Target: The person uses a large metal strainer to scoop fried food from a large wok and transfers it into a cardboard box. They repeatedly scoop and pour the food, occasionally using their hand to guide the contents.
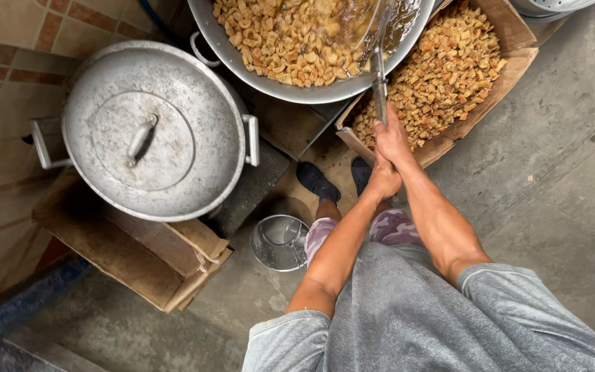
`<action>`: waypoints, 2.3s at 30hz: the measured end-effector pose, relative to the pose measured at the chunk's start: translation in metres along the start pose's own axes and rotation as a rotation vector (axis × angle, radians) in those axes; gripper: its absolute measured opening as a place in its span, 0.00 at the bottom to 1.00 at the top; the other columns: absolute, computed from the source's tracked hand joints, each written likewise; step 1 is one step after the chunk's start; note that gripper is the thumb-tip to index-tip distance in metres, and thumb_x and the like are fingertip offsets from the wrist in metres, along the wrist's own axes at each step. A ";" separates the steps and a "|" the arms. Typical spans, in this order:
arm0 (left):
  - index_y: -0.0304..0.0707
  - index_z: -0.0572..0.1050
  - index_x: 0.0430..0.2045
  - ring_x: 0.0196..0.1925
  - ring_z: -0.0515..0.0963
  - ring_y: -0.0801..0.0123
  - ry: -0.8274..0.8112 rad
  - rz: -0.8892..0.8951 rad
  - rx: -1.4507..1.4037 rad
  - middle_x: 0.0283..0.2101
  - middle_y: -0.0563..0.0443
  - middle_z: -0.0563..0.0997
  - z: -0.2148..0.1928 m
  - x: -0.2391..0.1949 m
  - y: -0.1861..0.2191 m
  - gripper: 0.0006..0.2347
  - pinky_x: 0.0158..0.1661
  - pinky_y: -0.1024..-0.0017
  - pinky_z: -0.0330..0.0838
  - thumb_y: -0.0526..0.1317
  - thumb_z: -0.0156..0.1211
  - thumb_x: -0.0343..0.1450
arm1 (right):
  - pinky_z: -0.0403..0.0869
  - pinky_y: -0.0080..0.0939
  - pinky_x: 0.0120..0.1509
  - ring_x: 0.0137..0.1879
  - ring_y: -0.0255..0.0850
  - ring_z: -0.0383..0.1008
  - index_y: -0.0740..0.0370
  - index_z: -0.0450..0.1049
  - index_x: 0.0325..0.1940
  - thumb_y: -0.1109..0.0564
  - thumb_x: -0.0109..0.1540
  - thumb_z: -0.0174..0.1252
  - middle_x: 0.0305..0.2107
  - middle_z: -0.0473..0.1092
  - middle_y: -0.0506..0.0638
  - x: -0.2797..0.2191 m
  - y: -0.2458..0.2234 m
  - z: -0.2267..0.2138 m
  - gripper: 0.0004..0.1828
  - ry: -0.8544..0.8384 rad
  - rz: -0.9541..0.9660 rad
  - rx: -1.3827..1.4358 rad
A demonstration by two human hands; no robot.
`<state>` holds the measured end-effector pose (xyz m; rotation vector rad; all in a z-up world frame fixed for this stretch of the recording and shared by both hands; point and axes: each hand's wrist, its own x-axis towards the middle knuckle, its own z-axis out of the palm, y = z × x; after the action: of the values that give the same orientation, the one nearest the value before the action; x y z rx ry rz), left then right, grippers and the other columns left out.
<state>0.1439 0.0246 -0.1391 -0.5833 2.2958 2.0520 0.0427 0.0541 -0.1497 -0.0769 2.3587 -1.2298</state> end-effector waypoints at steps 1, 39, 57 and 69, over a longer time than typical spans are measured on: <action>0.28 0.37 0.75 0.78 0.55 0.32 -0.067 -0.001 -0.018 0.76 0.17 0.54 0.004 -0.007 0.005 0.46 0.73 0.56 0.53 0.44 0.66 0.69 | 0.75 0.48 0.45 0.42 0.48 0.75 0.55 0.47 0.83 0.58 0.71 0.49 0.39 0.71 0.58 -0.007 0.004 -0.012 0.36 0.017 -0.047 -0.088; 0.38 0.79 0.50 0.39 0.85 0.54 0.875 -0.703 0.120 0.38 0.42 0.85 -0.117 -0.112 -0.075 0.14 0.42 0.60 0.78 0.43 0.59 0.73 | 0.76 0.42 0.54 0.48 0.43 0.80 0.66 0.78 0.52 0.58 0.67 0.55 0.43 0.79 0.59 -0.145 0.089 0.152 0.13 -0.501 -0.023 -0.022; 0.40 0.69 0.65 0.45 0.82 0.54 0.792 -0.326 0.121 0.45 0.40 0.81 -0.124 -0.097 -0.333 0.20 0.48 0.62 0.76 0.40 0.55 0.77 | 0.65 0.39 0.68 0.63 0.43 0.68 0.64 0.65 0.74 0.45 0.75 0.43 0.58 0.71 0.55 0.012 0.332 0.432 0.28 -0.467 -0.045 0.412; 0.35 0.77 0.56 0.40 0.82 0.65 0.829 -0.419 0.012 0.40 0.42 0.83 -0.140 -0.088 -0.342 0.15 0.45 0.70 0.77 0.39 0.58 0.76 | 0.76 0.50 0.55 0.50 0.57 0.77 0.67 0.75 0.61 0.62 0.62 0.57 0.46 0.75 0.64 0.124 0.356 0.554 0.22 -0.200 -0.526 -0.011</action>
<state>0.3542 -0.1112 -0.4244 -2.0148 2.1777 1.7694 0.2328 -0.1872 -0.7450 -0.8287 2.2360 -1.3596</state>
